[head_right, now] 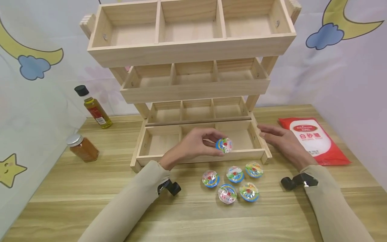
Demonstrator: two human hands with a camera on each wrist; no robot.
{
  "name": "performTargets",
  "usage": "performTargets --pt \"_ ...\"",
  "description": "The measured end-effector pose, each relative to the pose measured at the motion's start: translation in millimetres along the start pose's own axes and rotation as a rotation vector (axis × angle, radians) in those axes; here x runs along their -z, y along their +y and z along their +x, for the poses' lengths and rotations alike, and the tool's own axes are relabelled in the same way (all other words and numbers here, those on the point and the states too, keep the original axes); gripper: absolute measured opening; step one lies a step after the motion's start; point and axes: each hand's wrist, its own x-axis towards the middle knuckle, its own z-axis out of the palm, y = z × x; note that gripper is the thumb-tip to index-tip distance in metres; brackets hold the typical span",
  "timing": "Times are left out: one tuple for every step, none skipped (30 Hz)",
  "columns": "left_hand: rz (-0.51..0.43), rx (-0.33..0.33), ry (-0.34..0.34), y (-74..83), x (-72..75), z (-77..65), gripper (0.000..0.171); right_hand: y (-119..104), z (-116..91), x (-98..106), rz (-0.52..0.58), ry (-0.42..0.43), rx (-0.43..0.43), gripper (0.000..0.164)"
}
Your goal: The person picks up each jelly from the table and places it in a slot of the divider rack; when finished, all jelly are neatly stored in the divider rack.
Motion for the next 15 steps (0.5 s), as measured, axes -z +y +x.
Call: performTargets --pt "-0.002 0.005 0.002 -0.1 -1.0 2.9 0.046 0 0 0 0.002 -0.002 0.002 0.064" --pt "0.001 0.015 0.004 0.4 -1.8 5.4 0.046 0 0 0 0.007 -0.002 0.003 0.064" --pt "0.002 0.021 0.009 0.6 -2.5 7.6 0.046 0 -1 0 0.008 -0.004 0.008 0.064" --pt "0.004 0.028 0.013 1.0 -3.1 9.5 0.047 0 -1 0 0.011 -0.007 0.008 0.065" --pt "0.007 0.034 0.017 1.3 -3.7 11.5 0.047 0 -1 -1 0.009 -0.009 0.011 0.065" --pt "0.011 0.039 0.021 1.3 -4.3 13.5 0.046 0 -1 -1 0.013 -0.007 0.012 0.065" --pt "0.020 0.042 0.024 1.3 -4.7 15.4 0.046 0 -1 -1 0.016 -0.008 0.013 0.064" --pt "0.028 0.044 0.027 1.4 -5.0 17.4 0.045 0 -1 -1 0.015 -0.007 0.014 0.064" --pt "0.035 0.046 0.031 1.4 -5.4 19.3 0.045 0 -1 -1 0.012 -0.007 0.018 0.065" --pt "0.043 0.048 0.034 1.4 -5.5 21.3 0.045 -1 -1 -1 0.013 -0.006 0.018 0.065" --pt "0.052 0.049 0.035 1.5 -5.7 23.3 0.044 -1 -1 0 0.015 -0.004 0.018 0.065" --pt "0.060 0.050 0.036 1.5 -5.7 25.1 0.044 -1 -1 0 0.022 -0.002 0.014 0.065" --pt "0.068 0.052 0.036 1.3 -5.6 26.9 0.044 -1 -1 0 0.024 -0.003 0.012 0.065" --pt "0.083 0.052 0.038 1.3 -5.5 28.6 0.044 -1 -1 0 0.028 -0.002 0.007 0.065" --pt "0.097 0.056 0.040 1.4 -5.3 30.2 0.045 -2 -1 0 0.034 -0.001 0.003 0.064"
